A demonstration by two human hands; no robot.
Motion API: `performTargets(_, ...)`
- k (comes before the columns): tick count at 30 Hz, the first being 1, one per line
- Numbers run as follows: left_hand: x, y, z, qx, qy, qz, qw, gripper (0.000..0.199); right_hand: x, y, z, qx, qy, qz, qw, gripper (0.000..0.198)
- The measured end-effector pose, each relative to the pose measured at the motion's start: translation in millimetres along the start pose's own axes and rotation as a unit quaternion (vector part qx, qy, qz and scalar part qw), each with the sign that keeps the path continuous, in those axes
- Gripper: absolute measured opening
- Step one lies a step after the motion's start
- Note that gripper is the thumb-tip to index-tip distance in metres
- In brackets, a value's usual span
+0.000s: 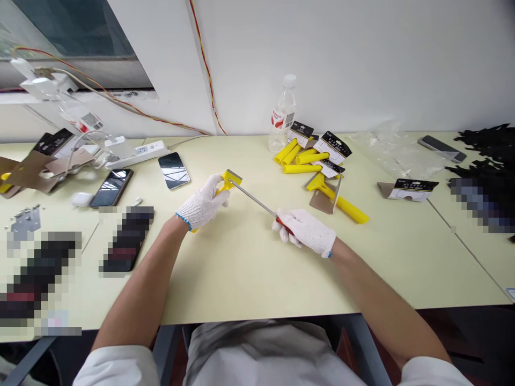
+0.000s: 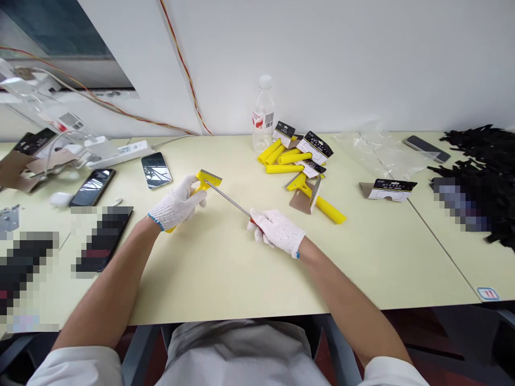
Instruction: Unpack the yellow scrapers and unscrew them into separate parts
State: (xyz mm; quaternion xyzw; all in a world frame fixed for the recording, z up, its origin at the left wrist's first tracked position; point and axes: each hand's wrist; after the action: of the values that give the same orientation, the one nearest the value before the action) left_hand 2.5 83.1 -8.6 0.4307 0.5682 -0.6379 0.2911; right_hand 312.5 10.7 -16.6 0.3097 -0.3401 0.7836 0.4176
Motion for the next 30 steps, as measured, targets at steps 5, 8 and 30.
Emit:
performTargets(5,-0.7,-0.9,0.7,-0.004,-0.003,0.012,1.000,0.041,-2.6,1.5,-2.6,-0.032,0.025,0.019,0.999,0.049)
performTargets(8,-2.0,-0.9,1.1,-0.003,-0.002,0.017,1.000,0.040,-3.4,1.5,-1.7,0.017,0.014,-0.017,1.000,0.059)
performTargets(30,-6.4,-0.6,1.0,0.012,-0.004,-0.016,1.000,0.042,-3.5,-1.0,-3.0,-0.032,-0.004,0.048,0.998,0.064)
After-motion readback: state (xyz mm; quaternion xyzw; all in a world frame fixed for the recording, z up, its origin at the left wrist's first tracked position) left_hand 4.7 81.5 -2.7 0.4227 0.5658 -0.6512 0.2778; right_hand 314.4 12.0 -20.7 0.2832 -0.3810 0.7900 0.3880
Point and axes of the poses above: each hand's wrist, its own z-axis away from the middle knuckle, its own y-axis out of the palm, x = y × z, and after that the axes turned 11 degrees about y, right-handed
